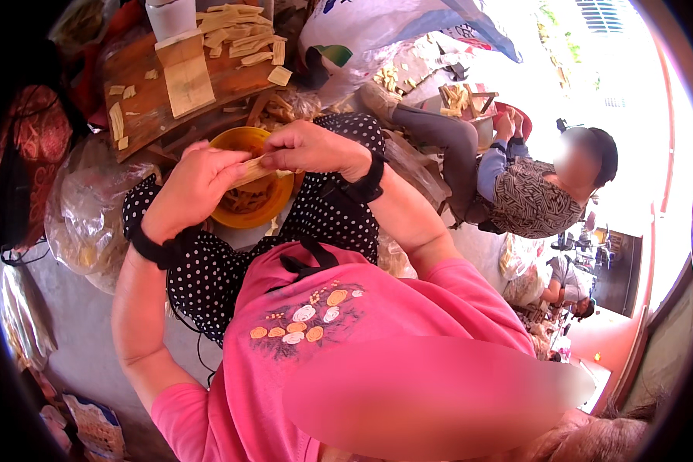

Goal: The person folds and organizes thin strips of plant-based material, handling them one at a time and placing them into a yellow bucket.

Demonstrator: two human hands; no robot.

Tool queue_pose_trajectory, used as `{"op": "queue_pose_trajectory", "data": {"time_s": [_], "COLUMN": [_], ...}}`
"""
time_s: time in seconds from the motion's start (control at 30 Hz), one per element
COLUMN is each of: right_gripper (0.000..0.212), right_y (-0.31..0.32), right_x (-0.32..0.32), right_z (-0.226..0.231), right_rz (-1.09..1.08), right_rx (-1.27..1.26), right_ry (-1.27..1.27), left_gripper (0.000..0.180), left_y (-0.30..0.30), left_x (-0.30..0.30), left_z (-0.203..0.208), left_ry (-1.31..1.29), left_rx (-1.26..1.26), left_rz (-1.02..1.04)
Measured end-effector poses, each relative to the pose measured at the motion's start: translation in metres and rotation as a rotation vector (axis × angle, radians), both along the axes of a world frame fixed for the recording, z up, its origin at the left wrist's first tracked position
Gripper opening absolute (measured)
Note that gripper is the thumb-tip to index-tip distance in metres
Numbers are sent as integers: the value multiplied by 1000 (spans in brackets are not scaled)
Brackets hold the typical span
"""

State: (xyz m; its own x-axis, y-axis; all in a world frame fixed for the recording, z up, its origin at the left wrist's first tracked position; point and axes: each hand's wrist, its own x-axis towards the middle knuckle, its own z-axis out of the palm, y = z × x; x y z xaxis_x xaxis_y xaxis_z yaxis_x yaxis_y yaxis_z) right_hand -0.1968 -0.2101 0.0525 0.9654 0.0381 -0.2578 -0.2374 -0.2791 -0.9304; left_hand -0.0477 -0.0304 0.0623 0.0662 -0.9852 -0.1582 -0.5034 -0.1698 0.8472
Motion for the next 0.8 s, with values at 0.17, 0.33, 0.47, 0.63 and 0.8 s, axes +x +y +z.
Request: {"op": "queue_pose_trajectory", "data": {"time_s": [0.17, 0.33, 0.47, 0.63, 0.8], "right_gripper": [21, 22, 29, 46, 34], "right_y": [4, 9, 17, 27, 32], "right_x": [3, -7, -10, -9, -8], "right_z": [-2, -23, -43, -62, -89], "right_rz": [-17, -188, -276, -306, -31], "right_rx": [56, 439, 683, 1094, 1466], "right_ry": [128, 230, 257, 530, 478], "left_gripper": [28, 29, 31, 30, 27], "left_y": [-4, 9, 8, 6, -4], "left_x": [-5, -14, -18, -25, -38], "left_z": [-10, -18, -43, -60, -49], "left_ry": [684, 1110, 1102, 858, 121], "left_rx": [284, 210, -115, -283, -354], "left_rz": [3, 169, 245, 337, 270]}}
